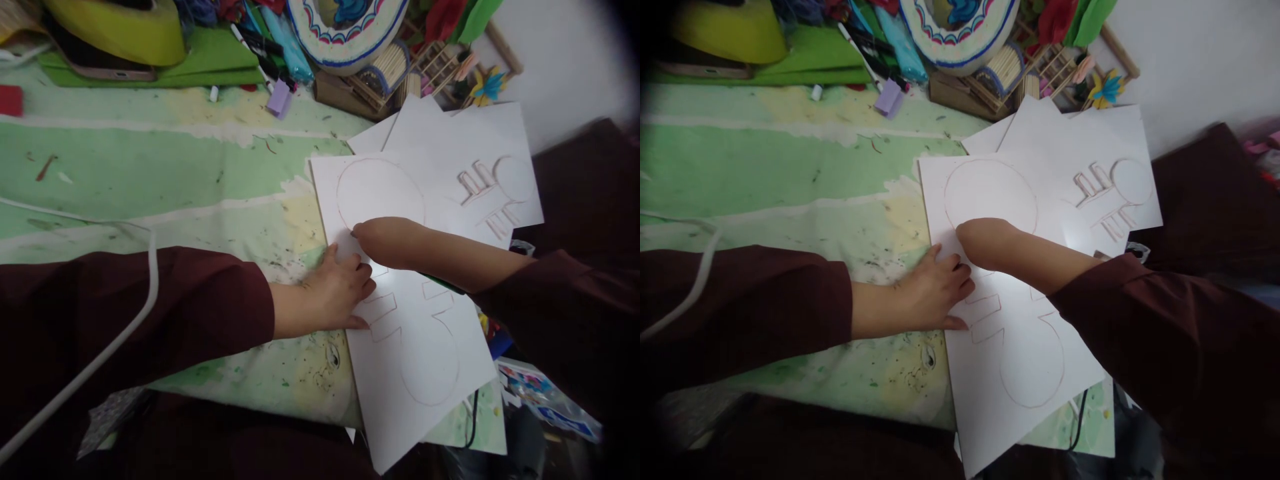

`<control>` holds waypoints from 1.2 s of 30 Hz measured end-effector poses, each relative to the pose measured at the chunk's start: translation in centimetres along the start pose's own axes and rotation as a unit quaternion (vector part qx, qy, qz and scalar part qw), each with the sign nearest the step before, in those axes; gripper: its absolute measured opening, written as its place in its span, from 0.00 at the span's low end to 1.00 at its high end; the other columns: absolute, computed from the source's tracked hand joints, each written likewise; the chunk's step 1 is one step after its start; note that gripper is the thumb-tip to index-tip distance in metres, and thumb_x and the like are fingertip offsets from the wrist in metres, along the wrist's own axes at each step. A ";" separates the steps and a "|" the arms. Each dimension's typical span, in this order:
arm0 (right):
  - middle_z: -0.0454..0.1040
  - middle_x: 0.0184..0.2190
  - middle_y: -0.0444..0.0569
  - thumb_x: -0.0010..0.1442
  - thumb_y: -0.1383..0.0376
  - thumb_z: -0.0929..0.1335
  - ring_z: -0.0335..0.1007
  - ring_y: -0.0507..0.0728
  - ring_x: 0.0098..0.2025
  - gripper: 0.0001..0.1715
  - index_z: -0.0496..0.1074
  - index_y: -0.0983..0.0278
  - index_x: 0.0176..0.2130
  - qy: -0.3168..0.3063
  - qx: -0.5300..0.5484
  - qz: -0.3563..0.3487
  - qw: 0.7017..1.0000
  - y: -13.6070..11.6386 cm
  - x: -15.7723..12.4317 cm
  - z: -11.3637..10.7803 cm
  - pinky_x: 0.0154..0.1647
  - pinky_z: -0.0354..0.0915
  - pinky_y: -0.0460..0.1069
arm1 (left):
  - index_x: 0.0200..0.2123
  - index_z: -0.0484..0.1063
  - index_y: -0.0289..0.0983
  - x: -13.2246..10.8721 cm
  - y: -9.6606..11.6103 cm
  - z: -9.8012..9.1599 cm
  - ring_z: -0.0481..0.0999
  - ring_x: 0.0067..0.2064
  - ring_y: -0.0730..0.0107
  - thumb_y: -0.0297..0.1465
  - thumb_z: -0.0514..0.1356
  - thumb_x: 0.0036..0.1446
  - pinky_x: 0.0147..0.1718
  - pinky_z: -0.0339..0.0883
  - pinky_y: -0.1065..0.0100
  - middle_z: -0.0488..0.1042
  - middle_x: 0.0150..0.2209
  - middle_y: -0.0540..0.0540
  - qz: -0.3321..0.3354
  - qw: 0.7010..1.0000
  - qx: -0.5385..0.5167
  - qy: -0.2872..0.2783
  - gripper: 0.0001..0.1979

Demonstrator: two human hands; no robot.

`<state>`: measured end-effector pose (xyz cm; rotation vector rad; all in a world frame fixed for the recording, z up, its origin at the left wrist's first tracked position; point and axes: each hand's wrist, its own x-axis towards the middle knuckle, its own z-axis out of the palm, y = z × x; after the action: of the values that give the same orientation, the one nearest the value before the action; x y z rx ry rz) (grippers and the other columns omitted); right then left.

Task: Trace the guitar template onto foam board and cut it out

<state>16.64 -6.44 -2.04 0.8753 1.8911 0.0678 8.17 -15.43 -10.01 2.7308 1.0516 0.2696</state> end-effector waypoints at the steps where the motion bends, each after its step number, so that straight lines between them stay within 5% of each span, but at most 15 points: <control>1: 0.73 0.33 0.52 0.51 0.74 0.68 0.71 0.58 0.34 0.17 0.70 0.70 0.44 -0.002 0.001 -0.001 1.000 0.0 0.0 0.1 0.32 0.61 0.50 | 0.47 0.71 0.38 0.0 0.0 0.1 0.61 0.48 0.49 0.55 0.54 0.51 0.50 0.47 0.41 0.70 0.48 0.38 0.000 1.000 0.001 0.001 0.31; 15: 0.73 0.32 0.52 0.51 0.75 0.68 0.70 0.57 0.33 0.12 0.72 0.66 0.38 0.000 0.033 -0.001 0.999 0.2 -1.2 2.3 0.34 0.61 0.49 | 0.48 0.70 0.38 0.1 0.0 0.4 0.61 0.48 0.49 0.57 0.53 0.50 0.51 0.47 0.41 0.69 0.48 0.37 -0.008 1.000 0.017 0.008 0.33; 26: 0.73 0.35 0.53 0.52 0.74 0.67 0.71 0.57 0.34 0.16 0.68 0.69 0.43 0.043 0.083 -0.004 0.996 0.6 -2.5 5.7 0.30 0.59 0.47 | 0.47 0.69 0.38 0.0 0.2 0.3 0.63 0.47 0.51 0.57 0.52 0.50 0.52 0.47 0.44 0.69 0.47 0.38 -0.012 0.999 0.030 0.013 0.33; 36: 0.72 0.33 0.52 0.51 0.76 0.66 0.69 0.55 0.30 0.16 0.66 0.70 0.42 0.020 0.082 0.010 0.996 0.4 -3.7 6.6 0.27 0.56 0.47 | 0.47 0.69 0.38 0.0 0.2 0.4 0.64 0.45 0.52 0.58 0.52 0.50 0.52 0.47 0.45 0.69 0.47 0.39 -0.012 0.999 0.042 0.008 0.33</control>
<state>23.05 -10.48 -2.33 1.0101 1.9465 -0.0602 8.45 -15.63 -10.38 2.7929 1.1236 0.2477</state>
